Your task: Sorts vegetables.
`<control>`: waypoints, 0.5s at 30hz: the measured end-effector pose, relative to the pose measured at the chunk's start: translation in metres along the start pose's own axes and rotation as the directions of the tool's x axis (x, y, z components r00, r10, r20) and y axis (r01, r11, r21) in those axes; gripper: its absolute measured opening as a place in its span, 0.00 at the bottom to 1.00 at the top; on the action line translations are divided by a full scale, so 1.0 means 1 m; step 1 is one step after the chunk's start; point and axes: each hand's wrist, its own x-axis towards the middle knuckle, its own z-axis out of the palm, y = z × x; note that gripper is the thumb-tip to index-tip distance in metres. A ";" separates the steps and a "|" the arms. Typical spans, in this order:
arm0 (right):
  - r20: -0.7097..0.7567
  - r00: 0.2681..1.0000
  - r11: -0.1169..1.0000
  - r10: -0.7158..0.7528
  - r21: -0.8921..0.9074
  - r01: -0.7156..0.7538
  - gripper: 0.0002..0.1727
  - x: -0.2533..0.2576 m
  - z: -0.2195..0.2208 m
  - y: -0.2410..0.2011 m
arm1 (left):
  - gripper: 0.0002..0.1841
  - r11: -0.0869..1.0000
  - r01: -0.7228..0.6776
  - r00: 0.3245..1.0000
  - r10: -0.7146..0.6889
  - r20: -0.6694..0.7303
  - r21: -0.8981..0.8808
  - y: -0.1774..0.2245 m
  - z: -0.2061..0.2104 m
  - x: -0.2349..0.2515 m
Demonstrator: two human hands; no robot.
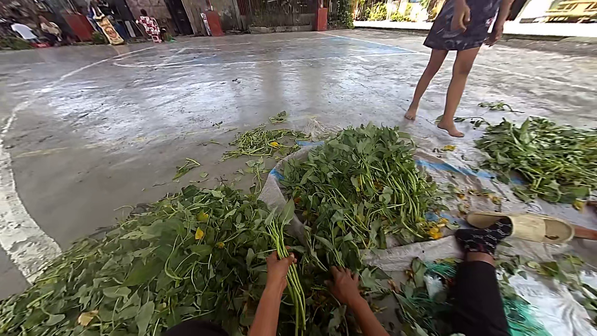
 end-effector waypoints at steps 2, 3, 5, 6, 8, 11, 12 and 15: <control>-0.024 0.999 0.997 -0.046 0.054 0.047 0.25 -0.003 -0.001 -0.006 | 0.17 1.000 0.015 1.000 -0.015 0.000 0.019 -0.010 0.004 -0.001; -0.076 0.995 0.993 -0.060 0.095 0.067 0.22 -0.007 -0.001 -0.010 | 0.17 0.999 0.020 1.000 -0.020 -0.010 0.031 -0.014 0.006 -0.001; -0.260 0.962 0.973 -0.085 0.188 0.137 0.15 -0.016 -0.001 -0.021 | 0.17 0.999 -0.001 0.999 0.003 -0.055 0.042 -0.018 0.007 0.002; -0.368 0.924 0.958 -0.107 0.210 0.195 0.13 -0.020 -0.001 -0.027 | 0.17 0.999 -0.011 0.996 0.015 -0.086 0.041 -0.018 0.008 0.004; -0.543 0.825 0.923 -0.159 0.216 0.320 0.11 -0.027 0.002 -0.035 | 0.17 0.998 -0.033 0.990 0.040 -0.134 0.054 -0.017 0.009 0.003; -0.565 0.808 0.907 -0.166 0.234 0.350 0.20 -0.035 0.000 -0.045 | 0.17 0.994 -0.071 0.990 0.080 -0.119 0.081 -0.015 0.013 -0.001; -0.563 0.809 0.905 -0.167 0.238 0.352 0.22 -0.036 0.001 -0.046 | 0.17 0.994 -0.077 0.993 0.083 -0.080 0.082 -0.014 0.015 -0.003; -0.594 0.789 0.890 -0.158 0.260 0.374 0.21 -0.038 0.010 -0.051 | 0.15 0.992 -0.075 0.992 0.065 0.107 0.099 -0.012 0.019 -0.013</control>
